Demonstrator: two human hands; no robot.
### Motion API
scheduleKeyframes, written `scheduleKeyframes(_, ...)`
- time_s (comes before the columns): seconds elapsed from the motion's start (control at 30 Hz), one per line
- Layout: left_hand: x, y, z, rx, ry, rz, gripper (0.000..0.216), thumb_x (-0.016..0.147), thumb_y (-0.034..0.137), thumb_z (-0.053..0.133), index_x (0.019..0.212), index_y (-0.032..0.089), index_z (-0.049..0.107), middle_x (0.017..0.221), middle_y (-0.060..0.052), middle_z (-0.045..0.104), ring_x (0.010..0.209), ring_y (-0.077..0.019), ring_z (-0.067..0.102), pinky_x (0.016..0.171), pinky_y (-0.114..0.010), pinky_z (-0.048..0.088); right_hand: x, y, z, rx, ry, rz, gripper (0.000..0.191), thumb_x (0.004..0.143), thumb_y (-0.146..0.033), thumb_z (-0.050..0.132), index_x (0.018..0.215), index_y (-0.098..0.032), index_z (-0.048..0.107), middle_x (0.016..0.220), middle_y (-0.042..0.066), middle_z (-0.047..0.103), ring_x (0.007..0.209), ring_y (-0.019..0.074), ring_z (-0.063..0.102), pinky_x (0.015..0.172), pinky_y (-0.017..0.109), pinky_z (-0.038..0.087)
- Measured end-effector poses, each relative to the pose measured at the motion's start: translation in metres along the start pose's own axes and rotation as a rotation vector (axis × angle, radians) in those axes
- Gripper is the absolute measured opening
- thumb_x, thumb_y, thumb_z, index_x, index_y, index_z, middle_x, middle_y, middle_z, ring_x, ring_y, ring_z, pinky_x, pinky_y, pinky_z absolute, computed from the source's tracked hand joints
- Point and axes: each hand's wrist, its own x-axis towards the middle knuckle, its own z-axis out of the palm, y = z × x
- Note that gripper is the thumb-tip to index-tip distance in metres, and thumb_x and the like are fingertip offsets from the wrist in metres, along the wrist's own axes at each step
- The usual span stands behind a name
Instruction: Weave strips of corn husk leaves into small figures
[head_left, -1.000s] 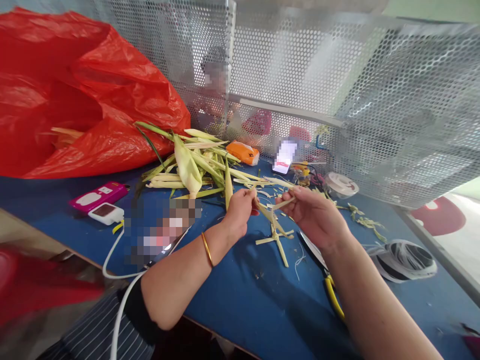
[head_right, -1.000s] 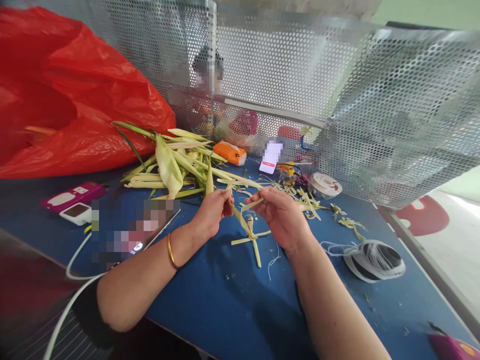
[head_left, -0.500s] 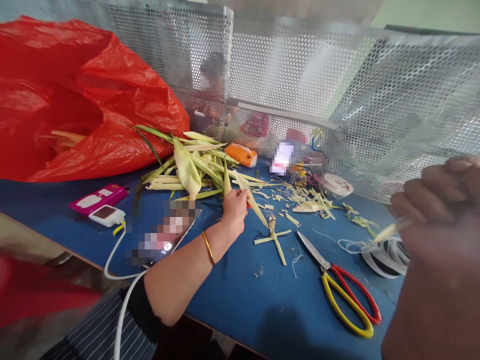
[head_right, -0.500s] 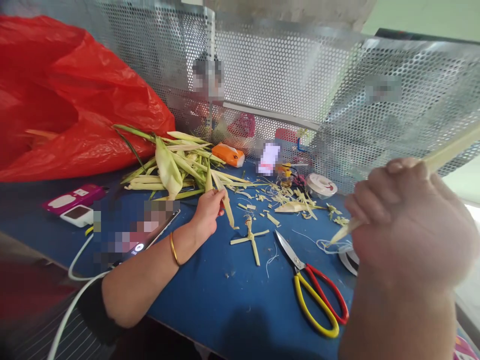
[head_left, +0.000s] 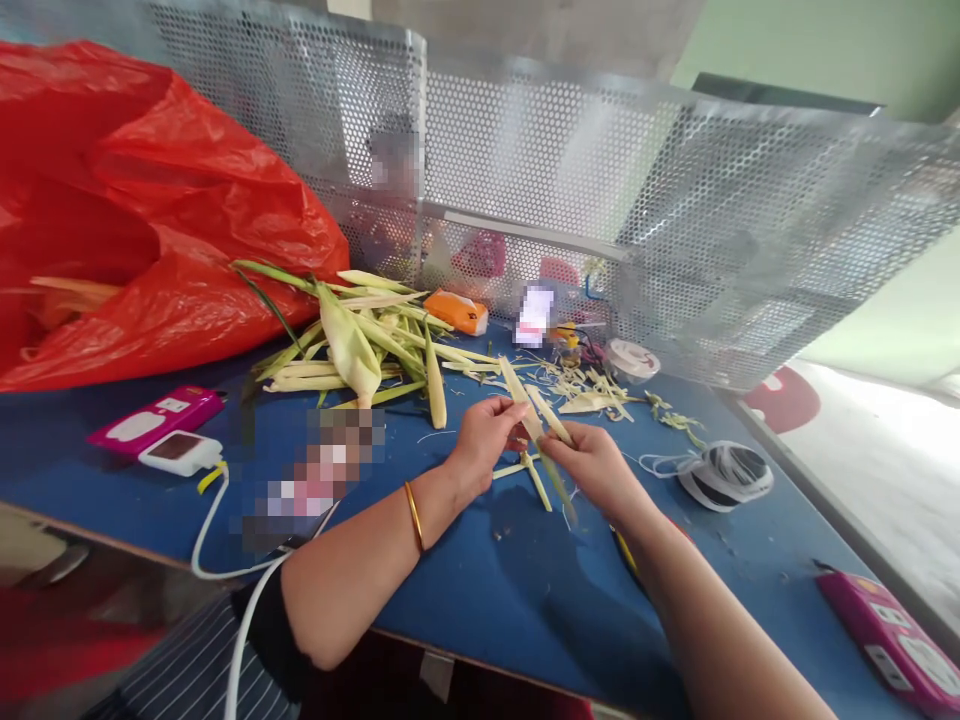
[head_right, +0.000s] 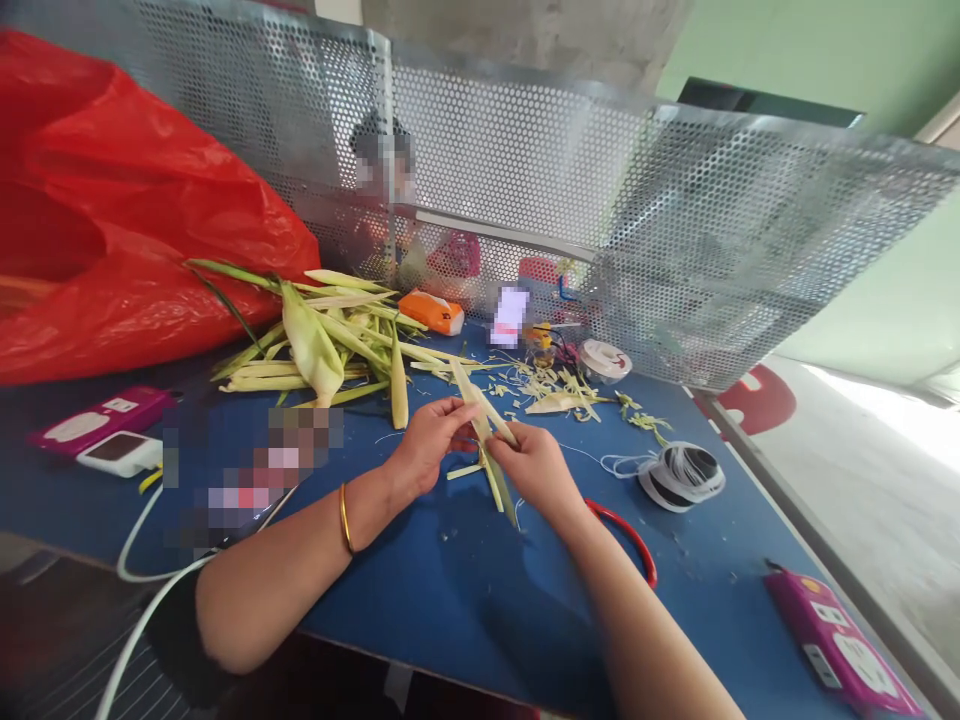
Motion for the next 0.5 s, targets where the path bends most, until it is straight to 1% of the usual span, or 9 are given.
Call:
scheduleKeyframes(0.07, -0.003, 0.001, 0.001, 0.04, -0.016, -0.033, 0.017, 0.078, 0.03, 0.068, 0.084, 0.015, 0.064, 0.079, -0.004, 0.067, 0.061, -0.012, 0.064, 0.05, -0.021, 0.047, -0.002, 0.01, -0.021, -0.02, 0.095, 0.047, 0.028, 0.074, -0.045, 0.059, 0.061, -0.021, 0.054, 0.051, -0.005, 0.044, 0.048, 0.0117, 0.037, 0.048, 0.025, 0.027)
scheduleKeyframes(0.17, -0.005, 0.002, 0.002, 0.114, 0.02, -0.013, 0.015, 0.079, 0.026, 0.067, 0.089, 0.015, 0.065, 0.08, -0.004, 0.067, 0.055, -0.0095, 0.06, 0.043, -0.018, 0.038, 0.002, 0.03, -0.061, -0.323, 0.384, 0.079, 0.026, 0.075, -0.04, 0.055, 0.057, -0.021, 0.055, 0.049, -0.003, 0.046, 0.05, 0.014, 0.041, 0.05, 0.027, 0.029)
scheduleKeyframes(0.2, -0.005, 0.002, 0.003, 0.139, 0.029, 0.01, 0.013, 0.079, 0.024, 0.066, 0.088, 0.015, 0.065, 0.078, -0.004, 0.067, 0.052, -0.0082, 0.057, 0.041, -0.018, 0.035, 0.004, 0.037, -0.073, -0.468, 0.433, 0.129, 0.028, 0.075, -0.038, 0.053, 0.053, -0.022, 0.051, 0.047, -0.002, 0.044, 0.049, 0.0145, 0.04, 0.049, 0.027, 0.028)
scheduleKeyframes(0.23, -0.005, 0.001, 0.003, 0.163, 0.031, 0.043, 0.011, 0.079, 0.024, 0.065, 0.086, 0.015, 0.066, 0.076, -0.004, 0.067, 0.05, -0.0071, 0.054, 0.041, -0.017, 0.033, 0.006, 0.043, -0.083, -0.586, 0.438, 0.207, 0.029, 0.074, -0.036, 0.053, 0.049, -0.023, 0.048, 0.044, -0.001, 0.042, 0.048, 0.0151, 0.041, 0.048, 0.028, 0.027)
scheduleKeyframes(0.3, -0.003, -0.002, 0.003, 0.204, 0.027, 0.119, 0.01, 0.079, 0.024, 0.064, 0.083, 0.015, 0.066, 0.073, -0.003, 0.066, 0.049, -0.0061, 0.051, 0.043, -0.017, 0.034, 0.009, 0.051, -0.093, -0.648, 0.463, 0.269, 0.023, 0.07, -0.032, 0.059, 0.052, -0.023, 0.05, 0.045, 0.0, 0.045, 0.047, 0.0155, 0.041, 0.048, 0.029, 0.026)
scheduleKeyframes(0.37, -0.002, -0.005, 0.002, 0.252, 0.023, 0.209, 0.009, 0.078, 0.023, 0.065, 0.082, 0.015, 0.067, 0.072, -0.002, 0.066, 0.05, -0.0065, 0.052, 0.047, -0.018, 0.039, 0.008, 0.05, -0.091, -0.609, 0.519, 0.25, 0.012, 0.07, -0.031, 0.06, 0.065, -0.022, 0.055, 0.053, 0.001, 0.051, 0.051, 0.0162, 0.044, 0.049, 0.029, 0.026)
scheduleKeyframes(0.43, -0.002, -0.006, 0.002, 0.308, -0.004, 0.287, 0.011, 0.077, 0.023, 0.066, 0.084, 0.016, 0.068, 0.074, -0.001, 0.066, 0.051, -0.0072, 0.053, 0.052, -0.02, 0.042, 0.003, 0.038, -0.077, -0.447, 0.529, 0.134, 0.012, 0.077, -0.035, 0.057, 0.078, -0.023, 0.056, 0.062, 0.001, 0.055, 0.055, 0.0161, 0.046, 0.051, 0.027, 0.029)
scheduleKeyframes(0.47, -0.003, -0.005, 0.002, 0.328, -0.032, 0.309, 0.014, 0.076, 0.025, 0.067, 0.086, 0.016, 0.069, 0.074, -0.001, 0.065, 0.052, -0.0075, 0.053, 0.052, -0.021, 0.043, 0.0, 0.029, -0.068, -0.308, 0.463, 0.063, 0.017, 0.079, -0.039, 0.056, 0.078, -0.023, 0.054, 0.062, -0.001, 0.052, 0.055, 0.0151, 0.045, 0.05, 0.026, 0.029)
scheduleKeyframes(0.5, -0.005, -0.003, 0.002, 0.335, -0.071, 0.314, 0.019, 0.075, 0.027, 0.068, 0.091, 0.016, 0.07, 0.074, 0.0, 0.065, 0.053, -0.0075, 0.053, 0.053, -0.021, 0.043, -0.004, 0.018, -0.058, -0.135, 0.345, 0.013, 0.021, 0.08, -0.044, 0.056, 0.077, -0.023, 0.052, 0.059, -0.004, 0.047, 0.051, 0.013, 0.04, 0.048, 0.025, 0.028)
